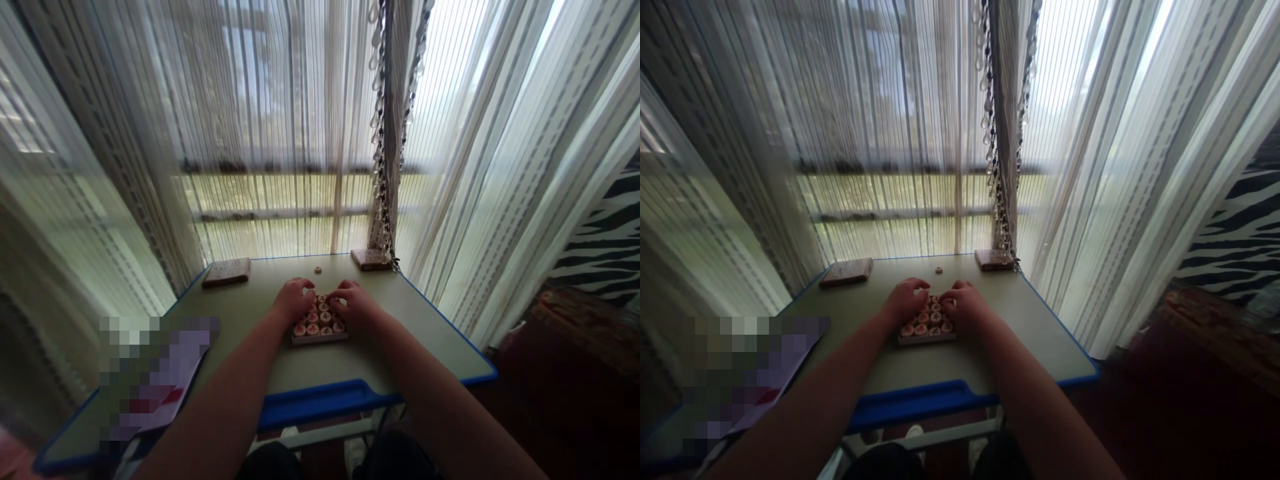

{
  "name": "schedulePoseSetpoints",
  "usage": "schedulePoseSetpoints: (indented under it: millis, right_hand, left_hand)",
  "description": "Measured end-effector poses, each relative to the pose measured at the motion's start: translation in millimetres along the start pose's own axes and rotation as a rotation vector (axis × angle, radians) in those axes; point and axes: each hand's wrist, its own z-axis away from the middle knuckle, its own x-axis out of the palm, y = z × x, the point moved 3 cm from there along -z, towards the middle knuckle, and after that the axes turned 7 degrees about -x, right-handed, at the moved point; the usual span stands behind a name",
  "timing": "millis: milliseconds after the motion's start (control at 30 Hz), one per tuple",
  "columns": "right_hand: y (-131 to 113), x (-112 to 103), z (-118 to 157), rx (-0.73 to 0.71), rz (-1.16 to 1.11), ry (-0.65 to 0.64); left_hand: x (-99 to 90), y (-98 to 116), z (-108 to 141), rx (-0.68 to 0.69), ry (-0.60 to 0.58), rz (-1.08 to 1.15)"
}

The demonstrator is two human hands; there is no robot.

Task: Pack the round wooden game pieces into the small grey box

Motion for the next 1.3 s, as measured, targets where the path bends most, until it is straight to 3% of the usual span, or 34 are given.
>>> schedulePoseSetpoints:
  millis: [300,467,967,1167,1300]
  right_hand:
    - [-2,-1,1,-0.021,0.004,-0.017]
    - [-3,-3,1,-0.013,0.007,0.000]
    - [1,-5,0,0.031,0.039,0.039]
    - [26,4,-8,0.141,0.170,0.057]
    - [36,11,-11,0.148,0.156,0.044]
  left_hand:
    - [-5.8,-16,-7,-0.221,0.068,0.155]
    - [-3.1,-25,-9,-0.310,0.041,0.217]
    - [0.5,-21,-8,-0.252,0.032,0.225]
    - [4.5,-26,-9,-0.344,-0.022,0.351]
    - [3.0,-21,-9,-0.414,-0.184,0.434]
